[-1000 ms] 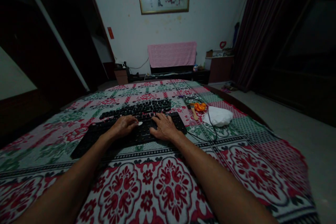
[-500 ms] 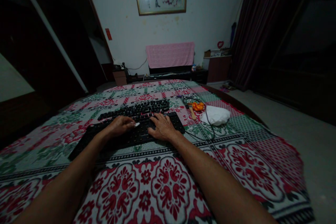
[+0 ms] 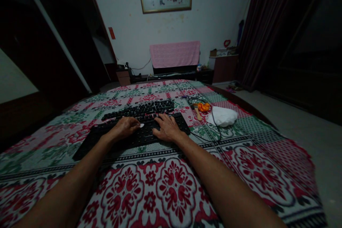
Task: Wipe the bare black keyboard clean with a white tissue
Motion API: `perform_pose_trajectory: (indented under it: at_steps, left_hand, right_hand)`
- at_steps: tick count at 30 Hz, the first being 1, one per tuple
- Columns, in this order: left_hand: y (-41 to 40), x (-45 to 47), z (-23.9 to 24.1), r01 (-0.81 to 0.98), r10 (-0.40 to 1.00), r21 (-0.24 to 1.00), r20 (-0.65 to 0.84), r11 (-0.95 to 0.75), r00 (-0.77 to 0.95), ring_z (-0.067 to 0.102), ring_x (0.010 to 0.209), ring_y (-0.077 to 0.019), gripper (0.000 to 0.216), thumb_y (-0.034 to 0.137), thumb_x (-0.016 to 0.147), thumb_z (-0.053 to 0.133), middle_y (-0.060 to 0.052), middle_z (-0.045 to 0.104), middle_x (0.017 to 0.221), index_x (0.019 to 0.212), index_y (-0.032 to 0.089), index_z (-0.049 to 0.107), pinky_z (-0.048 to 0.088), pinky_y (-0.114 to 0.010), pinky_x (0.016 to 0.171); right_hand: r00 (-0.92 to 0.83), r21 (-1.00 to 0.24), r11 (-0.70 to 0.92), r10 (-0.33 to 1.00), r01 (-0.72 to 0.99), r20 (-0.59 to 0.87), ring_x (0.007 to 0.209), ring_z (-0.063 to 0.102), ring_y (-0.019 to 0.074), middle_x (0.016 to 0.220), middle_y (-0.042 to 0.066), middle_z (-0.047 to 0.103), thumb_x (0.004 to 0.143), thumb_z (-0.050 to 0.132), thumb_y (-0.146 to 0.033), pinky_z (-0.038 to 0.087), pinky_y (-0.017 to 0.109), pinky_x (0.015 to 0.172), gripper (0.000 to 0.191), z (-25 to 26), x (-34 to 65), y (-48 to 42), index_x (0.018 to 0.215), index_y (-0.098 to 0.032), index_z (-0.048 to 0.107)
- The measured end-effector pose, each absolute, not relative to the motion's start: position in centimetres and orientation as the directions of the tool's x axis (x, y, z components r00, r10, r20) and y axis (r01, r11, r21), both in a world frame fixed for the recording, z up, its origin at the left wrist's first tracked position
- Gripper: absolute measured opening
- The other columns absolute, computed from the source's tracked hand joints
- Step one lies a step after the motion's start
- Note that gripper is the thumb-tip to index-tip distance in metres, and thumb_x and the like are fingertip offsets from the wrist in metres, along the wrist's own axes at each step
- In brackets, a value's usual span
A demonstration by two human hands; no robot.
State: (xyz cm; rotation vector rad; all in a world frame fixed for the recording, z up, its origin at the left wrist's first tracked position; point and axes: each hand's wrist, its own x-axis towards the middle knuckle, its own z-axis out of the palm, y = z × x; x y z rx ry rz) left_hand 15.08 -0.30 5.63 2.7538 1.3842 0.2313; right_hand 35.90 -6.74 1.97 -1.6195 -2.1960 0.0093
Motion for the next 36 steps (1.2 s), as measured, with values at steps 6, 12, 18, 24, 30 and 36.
perform_pose_trajectory:
  at_steps: [6,12,18,24,30,36]
  left_hand:
    - [0.2,14.6,6.0,0.769,0.776,0.11,0.041,-0.629,0.629,0.063,0.083,-0.0185,0.027,0.03,0.078,0.047,-0.006,0.07,0.089,0.09,0.02,0.069,0.041,-0.024,0.07]
    - [0.2,14.3,6.7,0.804,0.807,0.085,-0.006,-0.588,0.591,0.062,0.075,-0.0175,0.027,0.029,0.076,0.047,-0.005,0.07,0.079,0.086,0.02,0.07,0.039,-0.023,0.062]
    - [-0.6,14.2,7.6,0.842,0.849,0.126,0.002,-0.524,0.528,0.06,0.069,-0.0149,0.026,0.03,0.075,0.047,-0.002,0.069,0.073,0.084,0.019,0.069,0.037,-0.021,0.058]
    - [-0.5,15.0,6.6,0.766,0.775,0.14,0.02,-0.628,0.632,0.06,0.076,-0.0164,0.028,0.031,0.075,0.046,-0.003,0.069,0.081,0.088,0.02,0.069,0.039,-0.022,0.065]
    - [-0.5,14.1,7.2,0.786,0.783,0.184,-0.106,-0.59,0.613,0.058,0.067,-0.0137,0.028,0.03,0.072,0.049,0.0,0.067,0.07,0.085,0.018,0.07,0.037,-0.02,0.058]
    - [-0.7,13.6,8.1,0.851,0.876,0.233,0.008,-0.47,0.482,0.058,0.068,-0.0144,0.029,0.031,0.073,0.048,-0.001,0.066,0.07,0.087,0.017,0.07,0.036,-0.02,0.057]
  right_hand:
    - [-0.246,-0.235,0.329,0.914,0.915,0.324,0.126,0.03,0.0257,0.138,0.013,0.037,0.081,0.045,-0.04,0.023,0.043,0.101,0.051,2.1,35.9,-6.8,0.127,-0.016,0.046]
    - [-0.248,-0.232,0.33,0.914,0.915,0.322,0.125,0.031,0.0254,0.137,0.013,0.037,0.081,0.045,-0.04,0.024,0.043,0.1,0.051,2.2,35.9,-6.9,0.127,-0.016,0.046]
    - [-0.244,-0.232,0.326,0.915,0.916,0.321,0.126,0.03,0.0253,0.137,0.013,0.036,0.081,0.045,-0.041,0.023,0.043,0.101,0.052,2.0,35.9,-6.8,0.127,-0.016,0.046]
    - [-0.239,-0.226,0.322,0.913,0.919,0.33,0.126,0.03,0.025,0.138,0.013,0.036,0.082,0.045,-0.04,0.023,0.043,0.101,0.051,1.9,35.9,-6.7,0.127,-0.016,0.046]
    - [-0.245,-0.22,0.324,0.914,0.92,0.324,0.126,0.03,0.0252,0.137,0.013,0.037,0.082,0.045,-0.042,0.023,0.043,0.101,0.052,1.9,36.0,-6.7,0.127,-0.017,0.045]
    - [-0.246,-0.223,0.325,0.915,0.919,0.32,0.126,0.031,0.0259,0.138,0.013,0.037,0.081,0.045,-0.041,0.023,0.044,0.1,0.053,1.9,36.0,-6.7,0.128,-0.015,0.045]
